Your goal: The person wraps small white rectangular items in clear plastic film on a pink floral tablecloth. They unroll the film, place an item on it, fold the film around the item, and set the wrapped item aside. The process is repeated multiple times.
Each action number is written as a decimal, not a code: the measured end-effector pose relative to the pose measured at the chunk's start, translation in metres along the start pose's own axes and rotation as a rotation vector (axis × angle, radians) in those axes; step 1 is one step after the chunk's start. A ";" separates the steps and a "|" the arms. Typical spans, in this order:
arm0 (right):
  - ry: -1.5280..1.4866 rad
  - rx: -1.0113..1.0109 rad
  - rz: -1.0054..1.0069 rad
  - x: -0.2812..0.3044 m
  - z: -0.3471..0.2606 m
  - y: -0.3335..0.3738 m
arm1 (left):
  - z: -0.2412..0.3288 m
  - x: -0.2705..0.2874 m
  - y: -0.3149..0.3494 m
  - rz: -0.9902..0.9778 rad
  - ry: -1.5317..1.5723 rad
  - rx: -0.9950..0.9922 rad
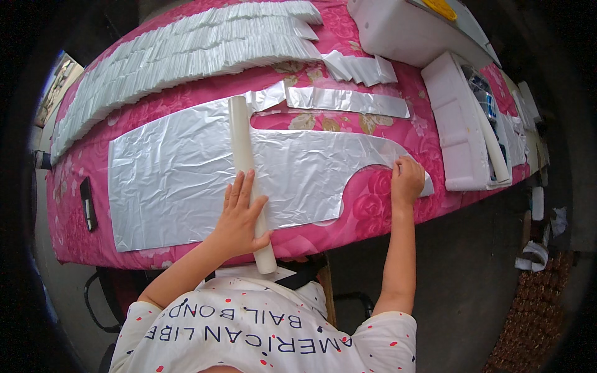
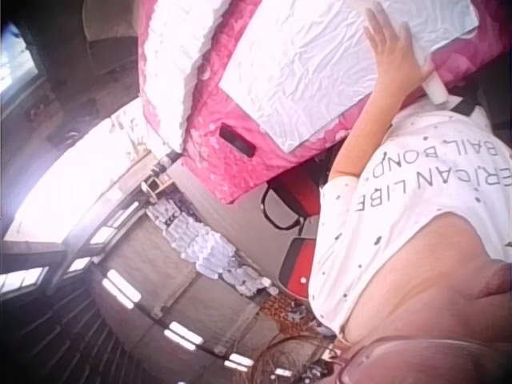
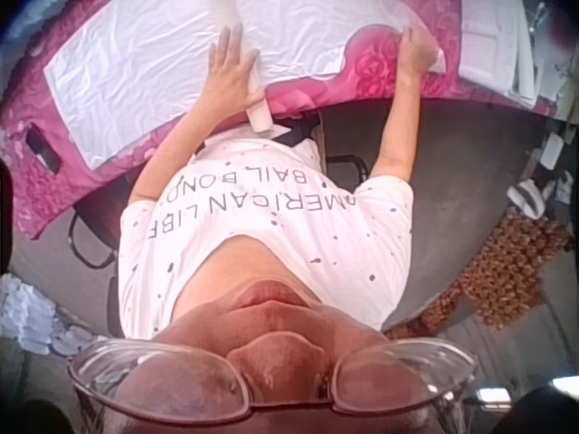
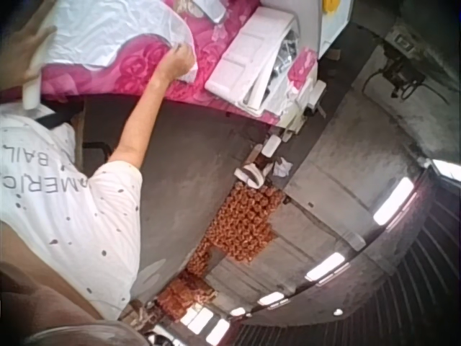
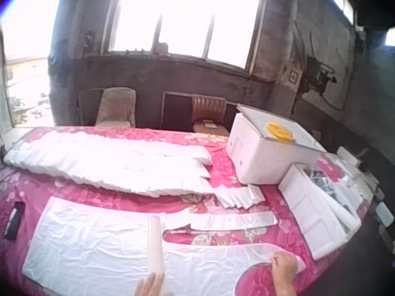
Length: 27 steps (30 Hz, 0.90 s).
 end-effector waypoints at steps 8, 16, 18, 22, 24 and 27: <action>-0.218 -0.028 -0.134 0.015 -0.036 -0.007 | 0.000 -0.002 0.000 0.012 0.007 -0.008; -1.205 -0.548 -0.496 -0.007 -0.147 0.011 | 0.005 0.022 0.003 0.207 0.279 -0.033; -1.362 -0.445 -0.643 0.003 -0.211 0.025 | -0.011 0.021 0.004 0.175 0.757 0.121; -1.306 -0.011 -0.795 0.043 -0.282 0.035 | -0.035 -0.005 0.012 -0.163 1.582 0.640; -1.327 0.134 -0.758 0.061 -0.295 0.036 | -0.067 0.003 0.027 -0.239 1.494 0.680; -1.259 0.080 -0.729 0.067 -0.280 0.045 | -0.139 0.040 0.062 -0.161 1.353 0.796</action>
Point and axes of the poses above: each hand's wrist, its own y-axis away from the middle knuckle, its own x-axis out of the back of the hand, z = x × y, the point moved 8 cm from there along -y, towards the middle knuckle, and after that the axes turned 4 degrees about x, right-handed, at the moved point
